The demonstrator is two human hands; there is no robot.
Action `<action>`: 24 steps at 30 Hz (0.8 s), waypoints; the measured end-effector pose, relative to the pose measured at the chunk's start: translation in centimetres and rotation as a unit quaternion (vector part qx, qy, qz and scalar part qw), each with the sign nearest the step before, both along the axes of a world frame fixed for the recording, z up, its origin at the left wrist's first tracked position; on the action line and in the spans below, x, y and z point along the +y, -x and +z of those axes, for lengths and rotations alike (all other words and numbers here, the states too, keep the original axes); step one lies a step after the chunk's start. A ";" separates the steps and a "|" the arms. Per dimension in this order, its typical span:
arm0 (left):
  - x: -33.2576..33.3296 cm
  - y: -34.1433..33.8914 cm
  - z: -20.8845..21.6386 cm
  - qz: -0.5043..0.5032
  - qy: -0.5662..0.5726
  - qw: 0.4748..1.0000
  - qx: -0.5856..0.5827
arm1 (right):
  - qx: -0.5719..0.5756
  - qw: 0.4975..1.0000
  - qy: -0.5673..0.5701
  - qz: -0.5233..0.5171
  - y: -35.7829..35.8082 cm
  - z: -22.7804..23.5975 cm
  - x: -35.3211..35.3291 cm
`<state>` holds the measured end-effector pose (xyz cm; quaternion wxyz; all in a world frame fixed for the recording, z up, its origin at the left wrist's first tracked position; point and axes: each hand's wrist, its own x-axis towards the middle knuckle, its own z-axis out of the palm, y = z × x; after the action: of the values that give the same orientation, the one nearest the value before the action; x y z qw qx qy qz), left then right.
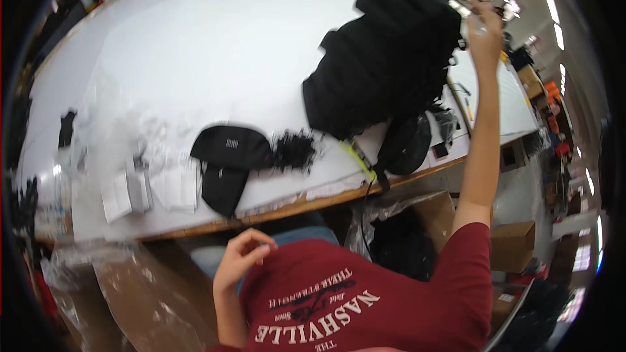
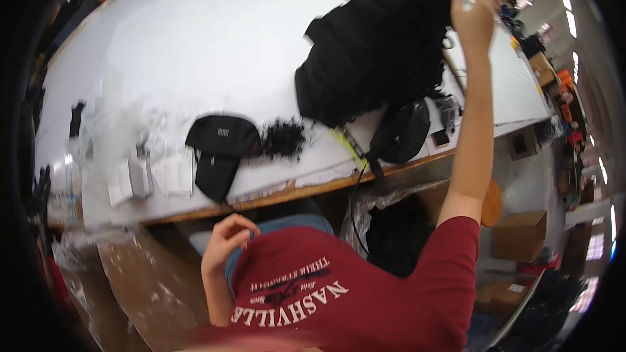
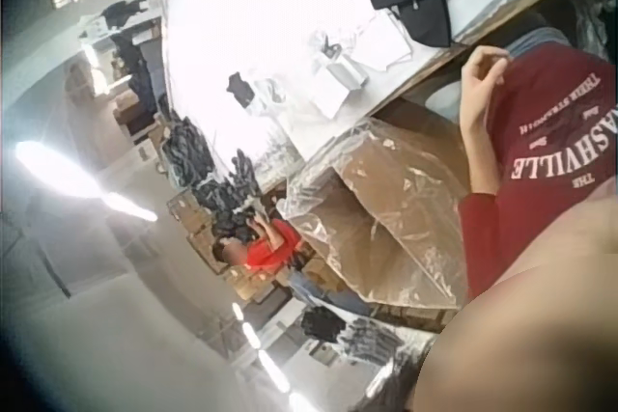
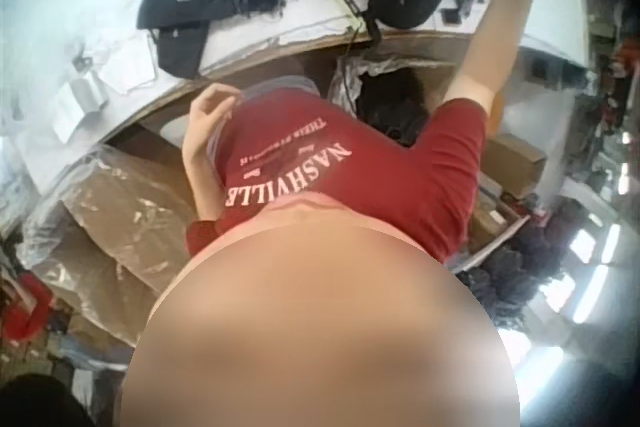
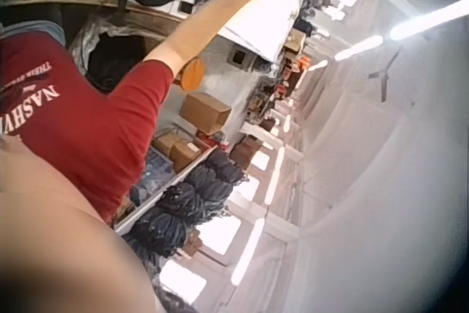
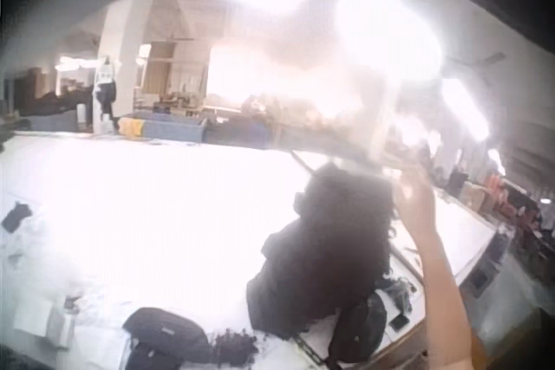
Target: Packing small objects and instruction cards into black fabric pouches.
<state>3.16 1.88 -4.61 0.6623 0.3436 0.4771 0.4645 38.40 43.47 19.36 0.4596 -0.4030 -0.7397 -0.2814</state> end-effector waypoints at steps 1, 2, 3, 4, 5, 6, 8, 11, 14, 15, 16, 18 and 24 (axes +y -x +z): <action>0.2 0.1 0.1 -0.008 -0.009 1.000 -0.001 | 0.028 0.998 -0.014 0.047 1.7 1.1 -4.5; 0.9 0.3 -0.9 0.005 0.008 1.000 -0.010 | 0.066 0.993 0.016 0.100 5.5 -1.0 -6.1; 0.5 0.0 -1.5 0.033 0.010 0.999 -0.006 | 0.084 0.981 0.041 0.167 7.9 -3.5 -7.6; 0.6 -0.2 -1.7 0.067 0.004 0.998 0.002 | 0.059 0.978 0.085 0.180 9.9 -5.1 -11.2; 0.4 -0.3 -1.9 0.103 -0.001 0.995 0.012 | 0.039 0.970 0.200 0.134 10.6 -8.0 -13.5; 0.6 0.0 -2.2 0.129 -0.024 0.989 0.066 | 0.035 0.927 0.332 0.173 11.9 -9.7 -16.0; 0.7 0.9 -3.1 0.248 -0.073 0.940 0.224 | -0.016 0.846 0.508 0.162 12.6 -15.1 -17.1; 0.9 3.7 -3.3 0.334 -0.091 0.791 0.505 | -0.088 0.813 0.565 0.111 13.1 -23.3 -17.4; 0.4 6.9 -4.2 0.365 -0.062 0.699 0.613 | -0.116 0.783 0.602 0.111 14.3 -26.1 -18.8; 0.1 8.0 -4.8 0.360 -0.053 0.679 0.638 | -0.115 0.779 0.606 0.113 14.2 -26.8 -18.9; -0.1 9.3 -5.6 0.357 -0.052 0.678 0.640 | -0.112 0.777 0.607 0.125 14.0 -27.4 -18.7; -0.2 11.4 -7.9 0.364 -0.023 0.651 0.665 | -0.114 0.768 0.613 0.145 14.0 -27.7 -18.4; 1.4 13.6 -10.1 0.328 0.068 0.630 0.701 | -0.090 0.802 0.565 0.173 13.2 -26.7 -17.6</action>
<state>-10.39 3.29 -14.67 -0.0465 0.3405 0.9087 0.2368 25.22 25.83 -7.30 0.1232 -0.4295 -0.8630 0.2357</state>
